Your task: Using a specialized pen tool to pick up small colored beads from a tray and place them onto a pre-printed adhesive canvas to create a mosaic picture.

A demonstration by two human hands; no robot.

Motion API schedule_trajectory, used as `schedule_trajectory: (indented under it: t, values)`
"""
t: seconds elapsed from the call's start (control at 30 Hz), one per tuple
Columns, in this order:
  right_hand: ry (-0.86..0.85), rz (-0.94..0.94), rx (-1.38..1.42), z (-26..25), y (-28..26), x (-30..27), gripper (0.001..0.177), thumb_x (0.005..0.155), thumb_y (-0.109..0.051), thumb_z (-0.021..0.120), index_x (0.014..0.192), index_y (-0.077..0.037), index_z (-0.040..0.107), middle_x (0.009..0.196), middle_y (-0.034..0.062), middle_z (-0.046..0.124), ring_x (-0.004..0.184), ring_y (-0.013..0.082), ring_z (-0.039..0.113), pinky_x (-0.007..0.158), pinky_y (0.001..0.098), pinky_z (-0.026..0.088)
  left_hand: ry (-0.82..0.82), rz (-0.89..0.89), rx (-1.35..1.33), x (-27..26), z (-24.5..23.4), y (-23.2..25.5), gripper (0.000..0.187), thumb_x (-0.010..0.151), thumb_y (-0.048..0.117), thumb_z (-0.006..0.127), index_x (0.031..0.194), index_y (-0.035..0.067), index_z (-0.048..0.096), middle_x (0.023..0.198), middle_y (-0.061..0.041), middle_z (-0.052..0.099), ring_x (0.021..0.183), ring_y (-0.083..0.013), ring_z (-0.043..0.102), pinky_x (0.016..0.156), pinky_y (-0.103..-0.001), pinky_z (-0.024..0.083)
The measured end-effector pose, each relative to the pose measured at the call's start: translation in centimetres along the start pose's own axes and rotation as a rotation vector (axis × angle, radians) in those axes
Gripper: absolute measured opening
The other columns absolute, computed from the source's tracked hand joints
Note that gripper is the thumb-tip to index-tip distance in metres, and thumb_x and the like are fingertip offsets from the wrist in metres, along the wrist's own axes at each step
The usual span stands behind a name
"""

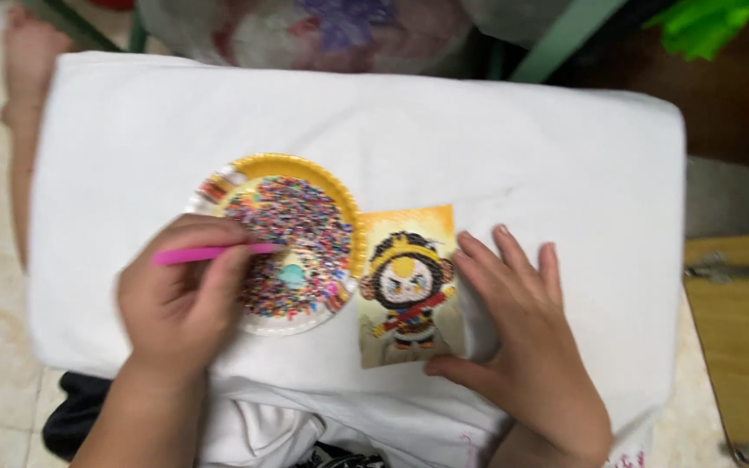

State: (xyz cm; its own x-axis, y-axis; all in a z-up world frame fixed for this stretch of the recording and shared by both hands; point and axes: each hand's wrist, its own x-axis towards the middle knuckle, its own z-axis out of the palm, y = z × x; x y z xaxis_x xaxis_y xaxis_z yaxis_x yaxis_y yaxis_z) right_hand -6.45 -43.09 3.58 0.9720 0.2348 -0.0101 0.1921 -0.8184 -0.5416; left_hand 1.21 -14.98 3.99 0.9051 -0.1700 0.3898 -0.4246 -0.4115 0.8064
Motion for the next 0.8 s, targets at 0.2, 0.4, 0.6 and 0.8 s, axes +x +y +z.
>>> schedule_trajectory:
  t: [0.2,0.4,0.6,0.8]
  values:
    - [-0.029,0.021,-0.002,-0.3,-0.3,0.3,0.108,0.048,-0.046,0.093,0.135,-0.011,0.041,0.146,0.0041,0.04,0.14,0.0323,0.023,0.112,0.0559,0.002,0.139,0.001,-0.039,-0.9,0.5,-0.7,0.01,0.095,0.0,0.051,0.097,-0.01,0.052,0.092,-0.025,0.059,0.085,-0.0315,0.061,0.085,-0.038,0.05]
    - [0.009,-0.006,0.012,-0.2,-0.3,0.0,0.106,0.048,-0.043,0.093,0.134,-0.009,0.043,0.146,0.0057,0.041,0.14,0.033,0.025,0.112,0.0564,0.004,0.15,0.004,-0.034,-1.0,0.6,-1.3,0.011,0.099,0.003,0.049,0.101,-0.008,0.052,0.096,-0.022,0.058,0.091,-0.0308,0.059,0.09,-0.037,0.049]
    - [0.042,-0.044,-0.007,0.2,0.1,-0.3,0.105,0.048,-0.044,0.091,0.135,-0.011,0.042,0.146,0.0054,0.04,0.14,0.0323,0.025,0.113,0.0564,0.005,0.184,-0.053,-0.045,-0.9,0.5,-1.2,0.012,0.099,0.007,0.048,0.102,-0.004,0.053,0.097,-0.017,0.057,0.093,-0.0255,0.058,0.087,-0.032,0.048]
    - [0.038,-0.059,-0.029,0.5,0.4,-0.3,0.106,0.048,-0.047,0.088,0.136,-0.012,0.041,0.147,0.0047,0.039,0.141,0.0329,0.024,0.113,0.0575,0.005,0.092,-0.287,-0.292,-0.4,-1.6,1.3,0.014,0.096,0.012,0.048,0.1,-0.001,0.051,0.077,-0.016,0.063,0.069,-0.0213,0.066,0.074,-0.029,0.053]
